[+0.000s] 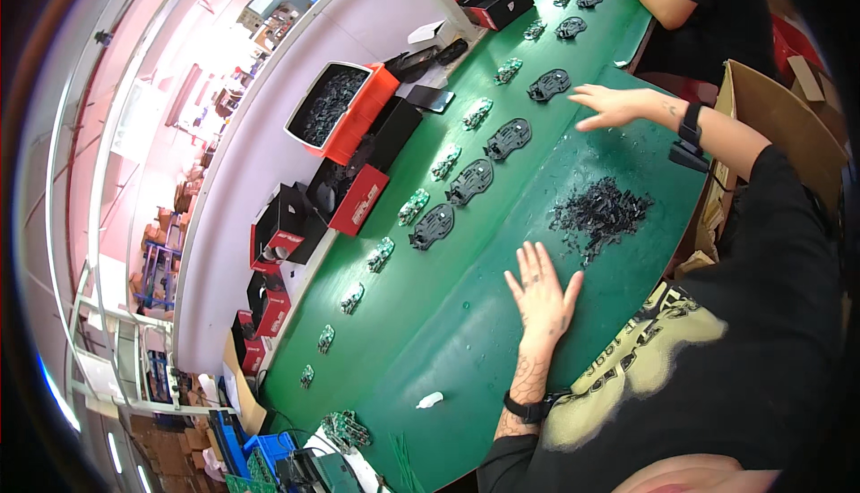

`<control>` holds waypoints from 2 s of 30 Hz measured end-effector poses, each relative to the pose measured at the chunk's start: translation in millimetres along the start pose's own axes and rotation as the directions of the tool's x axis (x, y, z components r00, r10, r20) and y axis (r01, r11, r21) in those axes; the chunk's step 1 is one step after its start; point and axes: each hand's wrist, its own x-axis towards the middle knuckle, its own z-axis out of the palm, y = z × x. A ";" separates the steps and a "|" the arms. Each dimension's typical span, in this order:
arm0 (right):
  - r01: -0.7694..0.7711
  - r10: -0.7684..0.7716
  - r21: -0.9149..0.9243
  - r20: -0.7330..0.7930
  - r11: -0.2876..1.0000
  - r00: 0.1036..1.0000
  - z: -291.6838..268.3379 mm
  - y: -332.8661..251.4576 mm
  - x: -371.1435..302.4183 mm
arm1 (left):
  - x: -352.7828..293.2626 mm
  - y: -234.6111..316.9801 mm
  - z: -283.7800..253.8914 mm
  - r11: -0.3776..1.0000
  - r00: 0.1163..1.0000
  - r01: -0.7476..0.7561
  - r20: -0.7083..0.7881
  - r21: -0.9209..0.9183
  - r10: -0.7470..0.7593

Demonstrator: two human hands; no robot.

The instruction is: Assembling electronic components onto plastic mouse shells at a factory workbench.

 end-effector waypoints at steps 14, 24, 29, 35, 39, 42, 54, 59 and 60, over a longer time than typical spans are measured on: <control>0.016 0.015 0.105 -0.283 0.994 0.959 40.6 43.1 -10.6 | 66.5 48.7 22.3 0.799 0.947 -0.266 -0.302 -0.540 0.111; 0.160 -0.156 0.060 -0.066 0.985 0.986 62.6 -6.5 -17.8 | 38.9 -18.5 7.2 0.654 0.842 -0.221 -0.480 -0.724 -0.247; 0.021 -0.060 0.470 0.069 0.883 0.996 21.2 -54.3 -95.0 | 50.4 -17.6 6.8 0.299 0.861 -0.178 -0.296 -0.937 -0.413; -0.588 0.515 -0.004 -0.477 0.809 0.712 50.5 -28.1 -191.1 | 27.7 -42.4 -21.4 0.194 0.947 0.038 -0.028 -0.980 -0.321; -0.771 0.645 -0.011 -0.540 0.637 0.541 115.0 22.6 -263.7 | 22.4 -64.8 -18.0 -0.312 0.966 0.193 0.236 -0.930 -0.105; -0.743 0.609 0.025 -0.591 0.669 0.528 119.7 29.2 -280.5 | 27.9 -73.0 -18.1 -0.439 0.953 0.302 0.275 -0.846 0.125; -0.795 0.708 -0.011 -0.448 0.607 0.546 108.8 15.8 -244.0 | 39.7 -56.8 -18.4 -0.694 0.964 0.162 0.262 -0.702 -0.040; -0.802 0.722 0.072 -0.490 0.593 0.489 134.8 -2.4 -271.5 | 32.0 -45.4 9.3 -0.996 0.955 -0.086 0.283 -0.032 -0.092; -0.837 0.816 0.192 -0.413 0.512 0.405 130.7 -10.9 -256.8 | 32.9 -42.1 -2.3 -0.991 0.940 -0.126 0.316 -0.039 -0.132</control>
